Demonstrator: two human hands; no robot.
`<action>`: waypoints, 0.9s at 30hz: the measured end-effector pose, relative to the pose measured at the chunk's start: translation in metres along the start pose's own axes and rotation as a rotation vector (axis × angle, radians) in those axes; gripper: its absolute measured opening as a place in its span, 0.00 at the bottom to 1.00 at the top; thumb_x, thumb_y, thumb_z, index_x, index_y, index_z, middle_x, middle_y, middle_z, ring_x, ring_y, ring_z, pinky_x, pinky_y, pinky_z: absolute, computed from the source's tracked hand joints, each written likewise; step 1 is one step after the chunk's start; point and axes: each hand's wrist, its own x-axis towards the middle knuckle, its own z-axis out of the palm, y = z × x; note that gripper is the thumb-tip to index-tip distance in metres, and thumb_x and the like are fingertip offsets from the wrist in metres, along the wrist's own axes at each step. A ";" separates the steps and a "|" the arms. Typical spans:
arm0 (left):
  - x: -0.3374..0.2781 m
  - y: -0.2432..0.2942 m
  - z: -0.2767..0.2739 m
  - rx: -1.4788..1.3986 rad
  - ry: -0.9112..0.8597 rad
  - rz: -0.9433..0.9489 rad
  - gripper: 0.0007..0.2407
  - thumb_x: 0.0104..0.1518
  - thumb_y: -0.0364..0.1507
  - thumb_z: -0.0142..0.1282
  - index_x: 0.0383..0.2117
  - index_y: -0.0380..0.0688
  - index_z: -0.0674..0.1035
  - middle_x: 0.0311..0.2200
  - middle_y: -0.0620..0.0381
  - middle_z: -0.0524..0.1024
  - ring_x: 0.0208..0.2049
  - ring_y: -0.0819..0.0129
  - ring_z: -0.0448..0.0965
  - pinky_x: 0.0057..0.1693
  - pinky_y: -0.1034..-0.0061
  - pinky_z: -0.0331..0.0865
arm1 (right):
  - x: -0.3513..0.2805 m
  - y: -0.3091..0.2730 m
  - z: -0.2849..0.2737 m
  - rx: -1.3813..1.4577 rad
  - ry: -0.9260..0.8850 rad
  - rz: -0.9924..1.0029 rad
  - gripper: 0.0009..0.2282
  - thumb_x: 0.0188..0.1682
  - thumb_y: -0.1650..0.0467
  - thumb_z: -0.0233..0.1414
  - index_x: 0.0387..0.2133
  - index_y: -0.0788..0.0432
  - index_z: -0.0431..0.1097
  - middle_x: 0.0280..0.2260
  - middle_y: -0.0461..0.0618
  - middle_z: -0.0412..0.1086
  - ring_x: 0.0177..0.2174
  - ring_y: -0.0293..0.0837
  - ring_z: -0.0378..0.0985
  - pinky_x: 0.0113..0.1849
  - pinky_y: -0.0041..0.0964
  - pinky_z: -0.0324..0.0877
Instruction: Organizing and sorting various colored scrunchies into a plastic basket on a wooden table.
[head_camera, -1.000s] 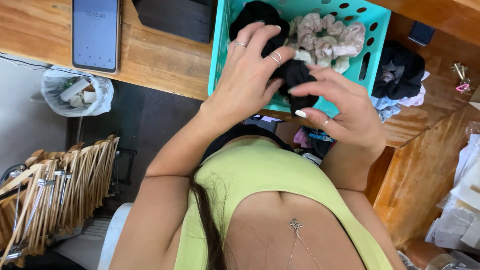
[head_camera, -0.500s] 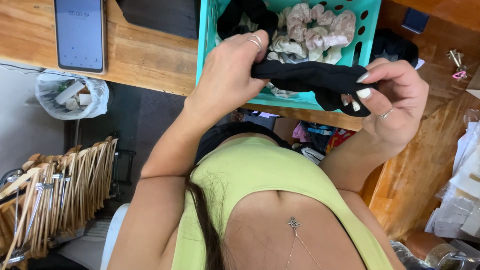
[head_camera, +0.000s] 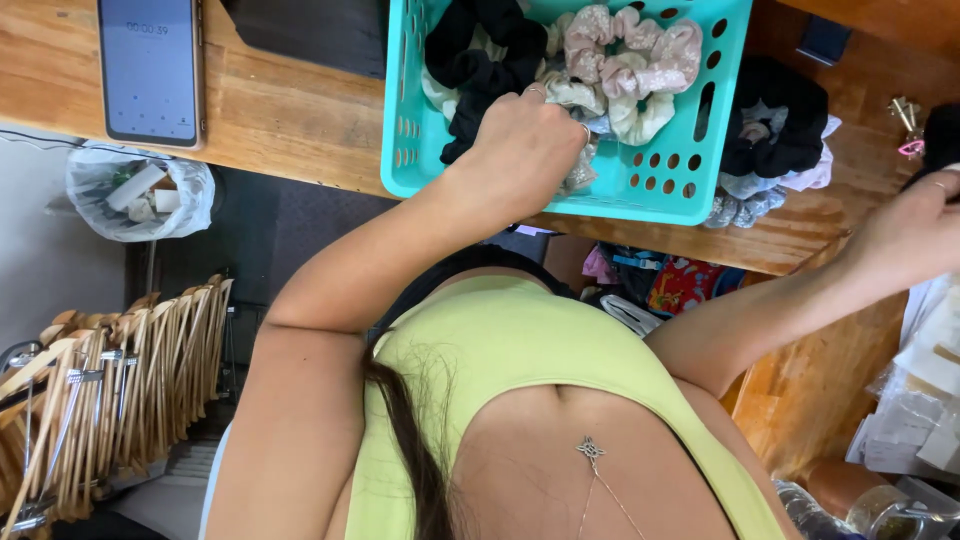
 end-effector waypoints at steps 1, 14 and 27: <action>0.007 0.002 0.010 0.018 -0.159 -0.051 0.15 0.42 0.11 0.59 0.16 0.54 0.77 0.16 0.61 0.72 0.25 0.58 0.72 0.22 0.71 0.62 | -0.002 0.041 0.013 -0.199 -0.170 -0.014 0.11 0.47 0.70 0.54 0.33 0.67 0.81 0.30 0.64 0.84 0.29 0.61 0.87 0.32 0.49 0.77; 0.004 -0.010 -0.025 -0.255 -0.305 -0.067 0.13 0.45 0.14 0.52 0.09 0.44 0.63 0.10 0.57 0.56 0.13 0.66 0.58 0.21 0.71 0.54 | 0.001 -0.187 -0.041 0.715 -0.407 -0.217 0.17 0.44 0.90 0.40 0.41 0.71 0.71 0.42 0.65 0.70 0.44 0.56 0.75 0.45 0.46 0.75; -0.024 -0.016 -0.058 -1.917 0.090 0.029 0.07 0.65 0.29 0.53 0.45 0.45 0.70 0.36 0.52 0.77 0.32 0.72 0.79 0.40 0.78 0.73 | -0.044 -0.229 -0.012 1.616 -1.361 0.736 0.21 0.48 0.69 0.62 0.53 0.61 0.63 0.46 0.53 0.72 0.40 0.44 0.76 0.48 0.39 0.75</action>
